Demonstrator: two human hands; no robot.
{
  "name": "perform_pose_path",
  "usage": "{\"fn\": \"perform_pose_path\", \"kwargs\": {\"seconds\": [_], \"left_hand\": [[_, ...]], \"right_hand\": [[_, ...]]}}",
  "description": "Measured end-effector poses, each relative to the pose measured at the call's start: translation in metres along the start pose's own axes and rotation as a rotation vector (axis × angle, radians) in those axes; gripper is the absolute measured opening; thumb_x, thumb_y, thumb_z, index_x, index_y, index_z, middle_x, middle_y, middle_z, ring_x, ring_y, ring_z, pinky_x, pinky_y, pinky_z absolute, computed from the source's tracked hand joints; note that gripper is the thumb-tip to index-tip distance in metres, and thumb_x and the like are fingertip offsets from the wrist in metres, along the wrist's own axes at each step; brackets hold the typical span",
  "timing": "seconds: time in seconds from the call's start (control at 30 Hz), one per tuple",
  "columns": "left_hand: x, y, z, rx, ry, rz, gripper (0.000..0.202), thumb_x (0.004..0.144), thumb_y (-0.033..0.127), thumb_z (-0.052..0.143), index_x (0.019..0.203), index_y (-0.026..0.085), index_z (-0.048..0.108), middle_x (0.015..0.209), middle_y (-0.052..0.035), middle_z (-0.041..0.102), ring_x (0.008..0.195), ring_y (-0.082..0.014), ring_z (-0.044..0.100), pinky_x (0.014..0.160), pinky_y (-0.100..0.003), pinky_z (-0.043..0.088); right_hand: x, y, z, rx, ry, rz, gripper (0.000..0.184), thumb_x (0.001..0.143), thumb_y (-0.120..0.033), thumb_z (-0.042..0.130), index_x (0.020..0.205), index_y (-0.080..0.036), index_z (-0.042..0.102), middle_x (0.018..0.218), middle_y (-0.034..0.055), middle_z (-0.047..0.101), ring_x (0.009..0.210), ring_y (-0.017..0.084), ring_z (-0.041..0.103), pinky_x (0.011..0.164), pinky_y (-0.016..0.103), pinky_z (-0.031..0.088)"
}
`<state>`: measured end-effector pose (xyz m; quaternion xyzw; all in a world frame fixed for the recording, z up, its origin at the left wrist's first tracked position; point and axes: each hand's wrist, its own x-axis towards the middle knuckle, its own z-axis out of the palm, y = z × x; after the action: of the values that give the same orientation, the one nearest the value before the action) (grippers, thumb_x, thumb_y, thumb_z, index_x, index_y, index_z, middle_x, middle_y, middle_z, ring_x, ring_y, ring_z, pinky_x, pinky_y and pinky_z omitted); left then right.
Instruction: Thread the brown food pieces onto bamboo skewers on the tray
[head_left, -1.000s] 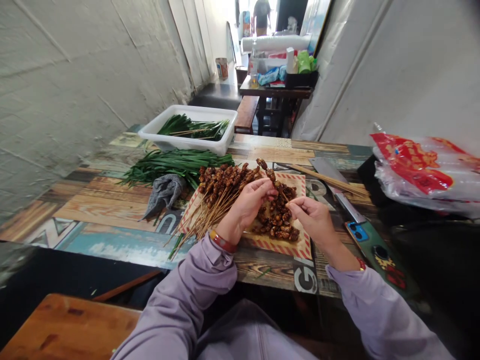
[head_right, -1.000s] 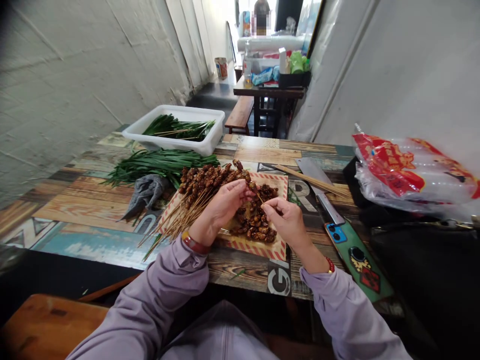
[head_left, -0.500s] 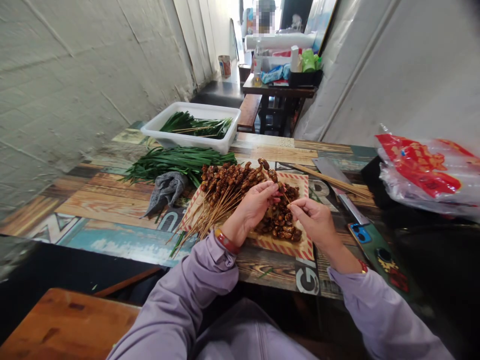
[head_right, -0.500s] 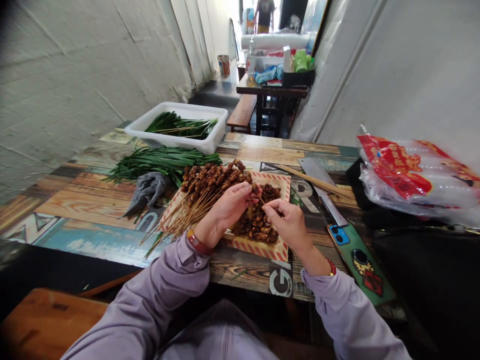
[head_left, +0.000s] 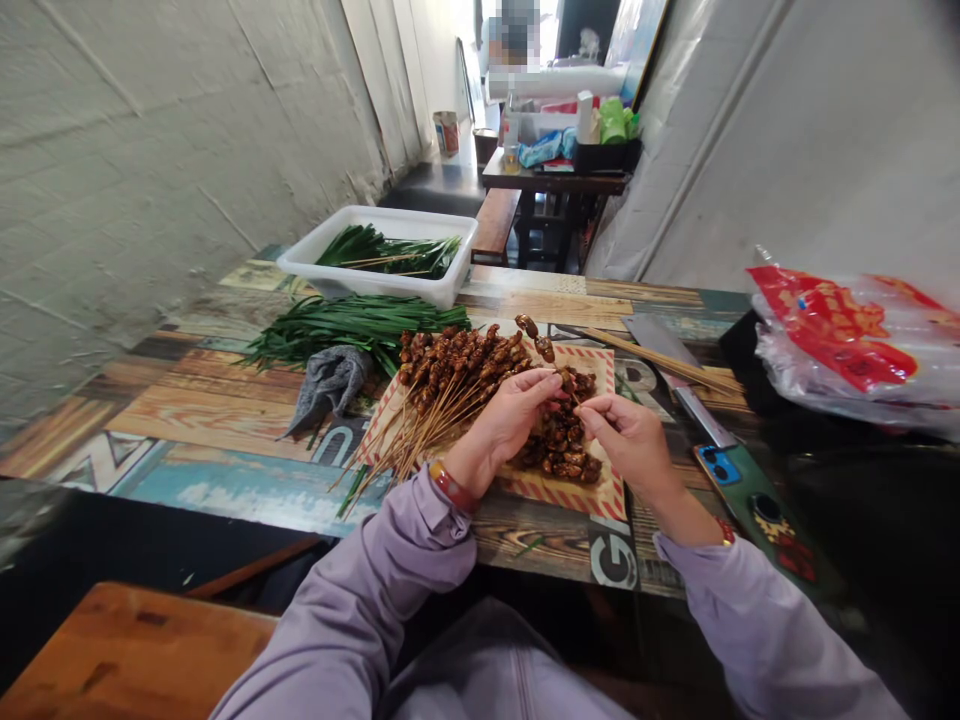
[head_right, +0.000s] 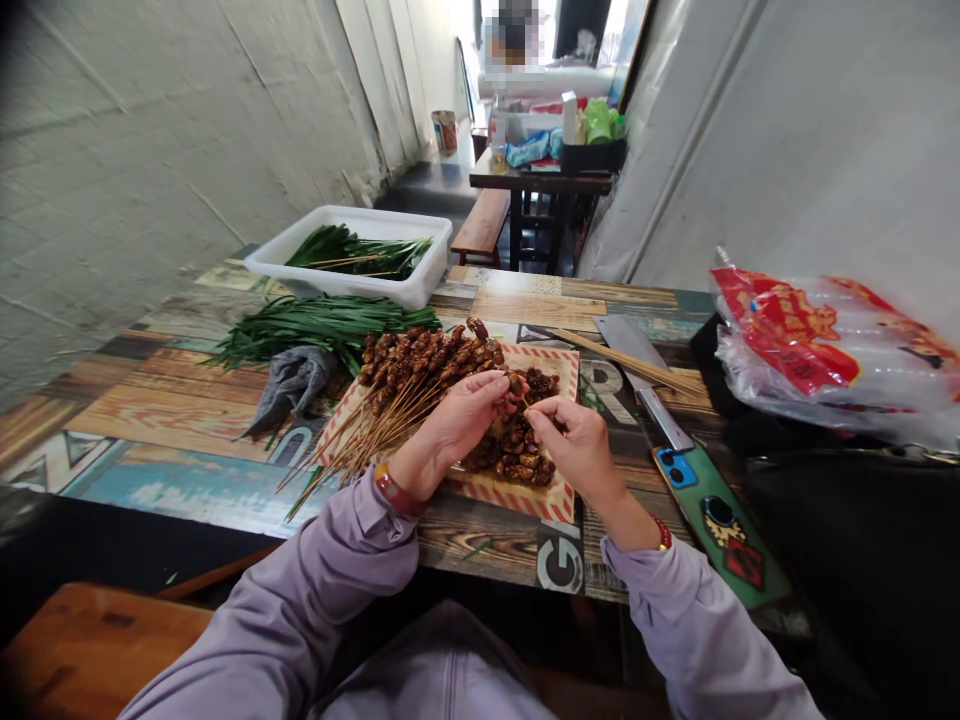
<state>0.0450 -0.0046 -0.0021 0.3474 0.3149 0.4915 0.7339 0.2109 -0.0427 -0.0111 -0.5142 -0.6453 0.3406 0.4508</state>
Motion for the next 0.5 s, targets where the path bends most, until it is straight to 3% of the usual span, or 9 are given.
{"fn": "perform_pose_path", "kwargs": {"seconds": [0.23,0.5], "left_hand": [[0.004,0.017,-0.007,-0.072,0.070,0.046,0.029,0.072,0.036,0.078,0.090,0.014,0.072,0.090,-0.0054,0.070,0.075,-0.0106,0.061,0.071,-0.023,0.045],[0.005,0.019,-0.011,-0.110,0.065,0.088,0.030,0.075,0.035,0.076,0.095,0.014,0.071,0.085,-0.0042,0.069,0.074,-0.0096,0.062,0.069,-0.021,0.044]], "right_hand": [[-0.001,0.001,0.001,-0.044,-0.015,-0.020,0.025,0.087,-0.041,0.057,0.077,-0.020,0.067,0.057,-0.0014,0.062,0.051,0.012,0.057,0.051,0.024,0.043],[-0.002,0.001,0.001,-0.095,-0.049,-0.042,0.021,0.087,-0.036,0.057,0.078,-0.020,0.068,0.058,-0.0017,0.063,0.050,0.012,0.057,0.051,0.023,0.042]]}}
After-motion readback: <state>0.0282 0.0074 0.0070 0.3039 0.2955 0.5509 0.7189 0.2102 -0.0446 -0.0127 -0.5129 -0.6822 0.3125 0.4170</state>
